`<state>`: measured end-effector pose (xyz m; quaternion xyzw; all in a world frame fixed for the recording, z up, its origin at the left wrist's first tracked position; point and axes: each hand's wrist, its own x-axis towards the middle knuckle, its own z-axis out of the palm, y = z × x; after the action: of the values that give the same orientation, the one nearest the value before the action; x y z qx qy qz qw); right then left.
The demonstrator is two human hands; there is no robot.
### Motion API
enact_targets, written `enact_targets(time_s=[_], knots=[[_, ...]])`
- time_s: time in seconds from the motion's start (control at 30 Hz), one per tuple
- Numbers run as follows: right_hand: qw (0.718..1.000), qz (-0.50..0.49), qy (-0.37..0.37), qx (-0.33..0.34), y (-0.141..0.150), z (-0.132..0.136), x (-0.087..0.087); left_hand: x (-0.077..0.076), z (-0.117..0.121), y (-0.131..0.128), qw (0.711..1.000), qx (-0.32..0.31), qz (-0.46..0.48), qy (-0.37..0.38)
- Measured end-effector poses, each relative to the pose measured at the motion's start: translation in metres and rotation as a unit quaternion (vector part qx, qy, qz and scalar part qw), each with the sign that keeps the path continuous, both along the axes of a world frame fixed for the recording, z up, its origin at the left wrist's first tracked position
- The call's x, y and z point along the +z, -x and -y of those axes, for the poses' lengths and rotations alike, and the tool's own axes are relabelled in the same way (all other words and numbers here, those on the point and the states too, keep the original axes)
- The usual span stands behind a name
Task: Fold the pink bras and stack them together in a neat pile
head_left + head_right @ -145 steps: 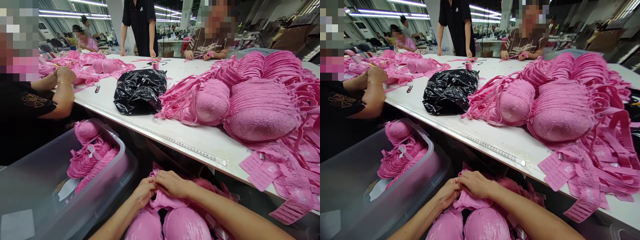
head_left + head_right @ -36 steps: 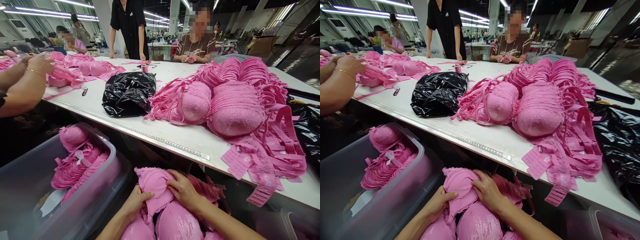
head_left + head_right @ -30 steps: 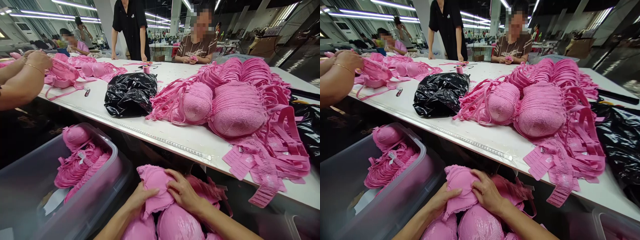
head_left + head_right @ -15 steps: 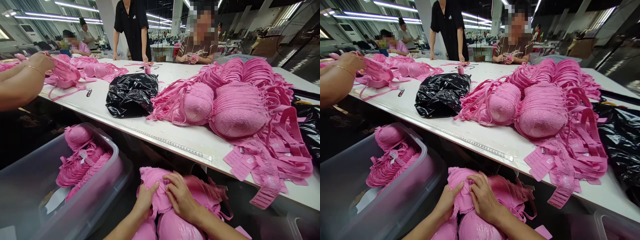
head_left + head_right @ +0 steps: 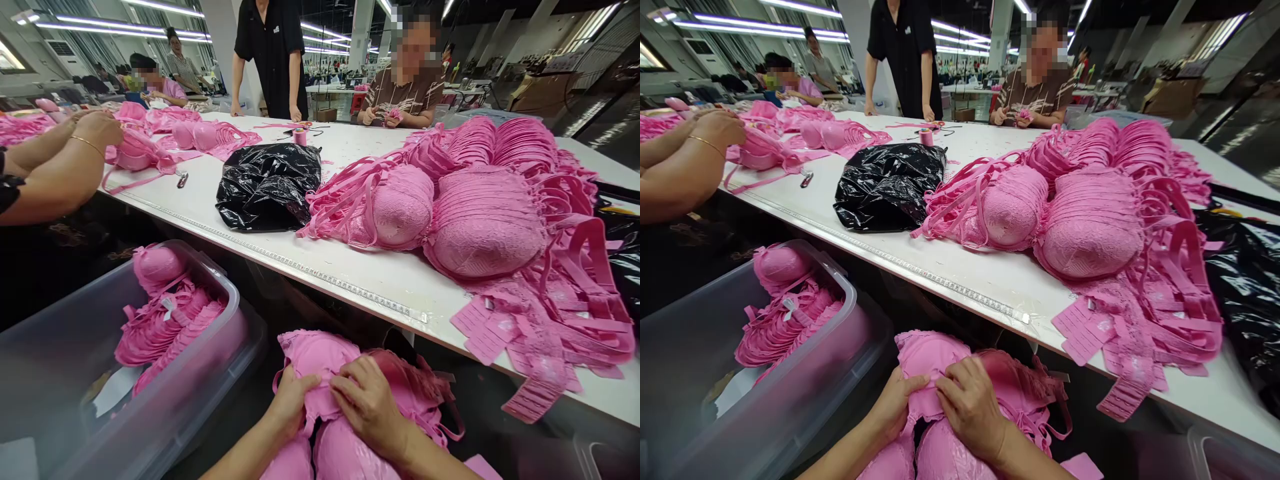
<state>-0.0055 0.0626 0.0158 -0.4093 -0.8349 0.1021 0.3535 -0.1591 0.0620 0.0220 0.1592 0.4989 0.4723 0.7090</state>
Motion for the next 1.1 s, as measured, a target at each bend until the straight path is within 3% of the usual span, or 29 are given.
enact_targets(time_s=[0.23, 0.37, 0.47, 0.57, 0.63, 0.73, 0.8, 0.87, 0.93, 1.0, 1.1], knots=[[0.999, 0.032, 0.016, -0.039, 0.021, 0.007, -0.017, -0.004, 0.002, -0.003, 0.999, 0.017, 0.001, 0.039], [1.000, 0.017, 0.020, -0.011, 0.026, 0.013, -0.013, 0.004, 0.001, -0.005, 1.000, -0.010, 0.004, 0.011], [0.998, -0.012, 0.057, 0.012, 0.014, 0.009, -0.005, 0.008, 0.001, -0.002, 0.998, -0.043, 0.017, -0.029], [0.992, -0.035, 0.095, -0.073, -0.009, -0.006, 0.004, 0.006, 0.002, 0.005, 0.998, -0.046, 0.038, -0.027], [0.976, -0.034, 0.174, -0.124, -0.022, -0.019, 0.010, 0.004, 0.002, 0.009, 0.998, -0.045, 0.045, -0.013], [0.922, -0.059, 0.382, -0.040, -0.031, -0.034, 0.020, 0.004, 0.002, 0.013, 0.997, -0.068, 0.038, -0.003], [0.878, -0.077, 0.473, 0.006, -0.031, -0.040, 0.026, 0.006, 0.001, 0.014, 0.994, -0.105, 0.039, -0.016], [0.873, -0.060, 0.484, -0.008, -0.028, -0.042, 0.029, 0.007, 0.000, 0.013, 0.988, -0.145, 0.042, -0.033], [0.889, -0.022, 0.457, -0.020, -0.026, -0.043, 0.031, 0.005, 0.000, 0.010, 0.988, -0.146, 0.035, -0.041], [0.894, -0.015, 0.449, -0.003, -0.025, -0.043, 0.032, -0.001, -0.001, 0.006, 0.994, -0.099, 0.004, -0.047], [0.868, -0.055, 0.492, 0.040, -0.024, -0.046, 0.031, -0.010, -0.001, 0.000, 0.997, -0.031, -0.046, -0.048]])
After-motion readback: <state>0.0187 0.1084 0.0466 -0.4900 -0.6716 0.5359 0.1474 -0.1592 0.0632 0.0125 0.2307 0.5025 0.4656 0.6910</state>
